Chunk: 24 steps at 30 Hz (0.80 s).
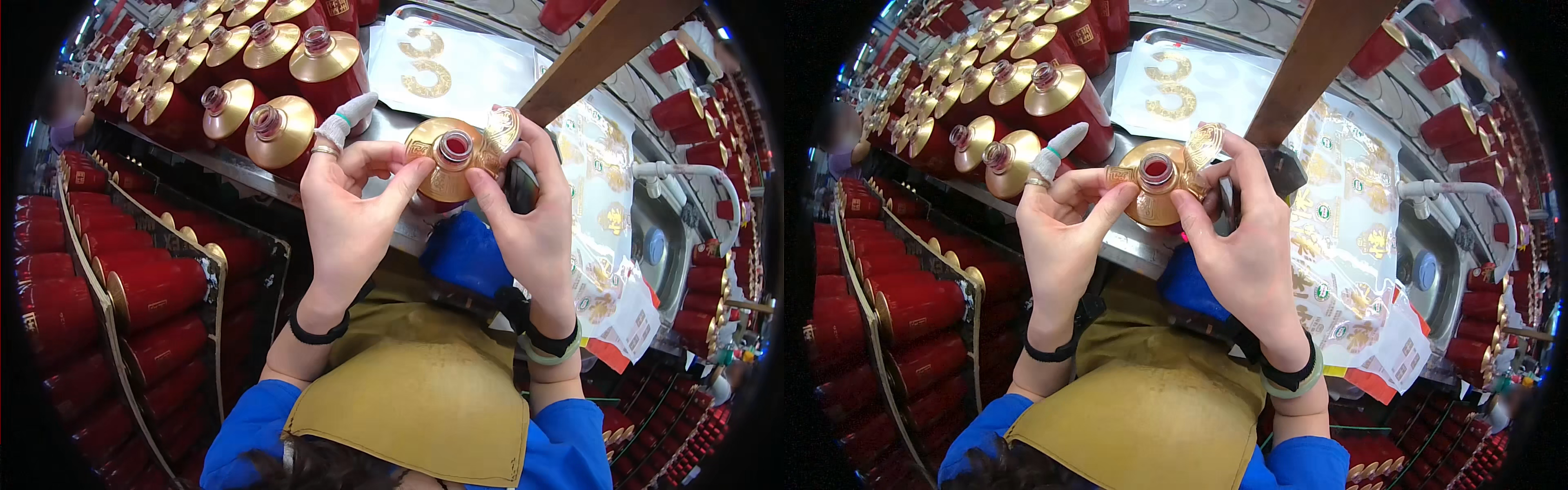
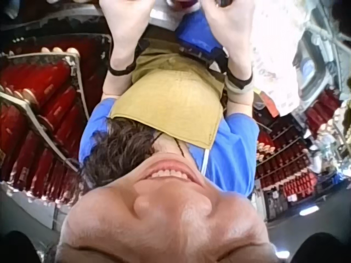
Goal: Applying decorative labels and seals to red alcohol bottles on an assembly line.
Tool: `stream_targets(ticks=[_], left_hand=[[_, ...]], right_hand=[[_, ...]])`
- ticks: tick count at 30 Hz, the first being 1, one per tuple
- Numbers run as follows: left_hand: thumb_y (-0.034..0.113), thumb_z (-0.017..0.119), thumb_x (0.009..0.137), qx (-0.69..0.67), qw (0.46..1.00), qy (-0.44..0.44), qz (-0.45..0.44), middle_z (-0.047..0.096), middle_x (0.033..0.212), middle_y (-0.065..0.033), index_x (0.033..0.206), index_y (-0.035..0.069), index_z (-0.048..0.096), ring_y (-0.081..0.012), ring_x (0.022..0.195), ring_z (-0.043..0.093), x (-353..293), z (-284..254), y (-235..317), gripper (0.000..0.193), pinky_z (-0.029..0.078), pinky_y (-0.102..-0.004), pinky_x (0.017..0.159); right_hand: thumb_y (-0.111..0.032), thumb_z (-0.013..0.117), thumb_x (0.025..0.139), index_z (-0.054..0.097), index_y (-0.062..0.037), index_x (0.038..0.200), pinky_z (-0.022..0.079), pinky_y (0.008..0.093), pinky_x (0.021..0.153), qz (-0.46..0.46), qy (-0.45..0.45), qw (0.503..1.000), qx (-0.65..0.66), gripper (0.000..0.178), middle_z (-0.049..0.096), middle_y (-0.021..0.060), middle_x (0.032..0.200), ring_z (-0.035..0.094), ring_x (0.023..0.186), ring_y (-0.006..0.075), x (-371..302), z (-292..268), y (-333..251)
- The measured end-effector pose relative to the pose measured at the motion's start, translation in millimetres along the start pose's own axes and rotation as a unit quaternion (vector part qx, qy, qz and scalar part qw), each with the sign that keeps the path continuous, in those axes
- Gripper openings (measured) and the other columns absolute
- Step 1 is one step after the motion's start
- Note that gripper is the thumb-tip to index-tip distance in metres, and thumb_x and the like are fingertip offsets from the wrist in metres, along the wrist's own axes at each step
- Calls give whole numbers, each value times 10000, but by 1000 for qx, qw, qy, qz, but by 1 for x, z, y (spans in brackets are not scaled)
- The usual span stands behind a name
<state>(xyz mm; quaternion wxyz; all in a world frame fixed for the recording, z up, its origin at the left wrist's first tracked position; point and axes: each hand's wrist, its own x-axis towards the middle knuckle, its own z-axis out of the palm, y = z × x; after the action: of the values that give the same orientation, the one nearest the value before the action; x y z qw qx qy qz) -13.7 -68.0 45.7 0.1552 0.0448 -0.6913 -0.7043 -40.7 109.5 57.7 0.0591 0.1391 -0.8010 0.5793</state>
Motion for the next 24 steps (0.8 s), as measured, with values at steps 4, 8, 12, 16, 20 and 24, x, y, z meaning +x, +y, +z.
stream_targets(ticks=[4, 8, 12, 16, 20, 24], left_hand=[[-10, 828, 844, -25, 1000, 15, -8, 731, 912, -60, 1431, -115, 430, -68, 850, 644, 2, 2, 2, 717, 507, -218, 821], [10, 830, 844, 0, 1000, -8, -7, 725, 962, -43, 1436, -98, 437, -57, 884, 604, 3, -1, 0, 719, 492, -212, 823], [-8, 731, 922, -63, 997, -53, -5, 689, 1213, -107, 1459, -39, 434, -131, 1129, 609, 6, -4, -6, 614, 494, -291, 976], [-21, 619, 998, -191, 977, -66, -66, 633, 1359, -167, 1468, 0, 440, -210, 1260, 598, 12, 4, -15, 504, 464, -358, 1106], [-7, 586, 1020, -256, 959, -67, -101, 638, 1341, -154, 1459, 11, 457, -212, 1277, 588, 15, 4, -17, 459, 451, -367, 1118], [15, 574, 1029, -310, 937, -58, -147, 645, 1326, -138, 1425, 25, 502, -203, 1265, 594, 19, 6, -20, 403, 450, -362, 1111]], right_hand=[[-37, 785, 871, 537, 38, 1336, 479, 279, 662, -20, -1, 999, -37, 532, 625, 58, 929, 582, 779, 111, 4, -2, 8], [-78, 813, 856, 544, 13, 1343, 506, 287, 751, -28, -35, 999, 4, 564, 668, 88, 1067, 645, 930, 168, 10, -1, 15], [-83, 811, 861, 537, -4, 1368, 513, 337, 951, 9, -73, 996, 45, 582, 682, 127, 1259, 639, 1146, 213, 11, 0, 9], [-69, 803, 866, 530, -4, 1379, 491, 359, 1025, 7, -78, 995, 57, 584, 676, 122, 1318, 636, 1193, 232, 12, 0, 5], [-65, 806, 863, 531, -4, 1379, 484, 363, 1040, 6, -78, 995, 60, 588, 674, 123, 1324, 634, 1219, 240, 12, 1, 7], [-55, 806, 862, 524, -2, 1386, 469, 367, 1070, 11, -79, 994, 70, 597, 670, 133, 1335, 634, 1225, 239, 12, 1, 8]])
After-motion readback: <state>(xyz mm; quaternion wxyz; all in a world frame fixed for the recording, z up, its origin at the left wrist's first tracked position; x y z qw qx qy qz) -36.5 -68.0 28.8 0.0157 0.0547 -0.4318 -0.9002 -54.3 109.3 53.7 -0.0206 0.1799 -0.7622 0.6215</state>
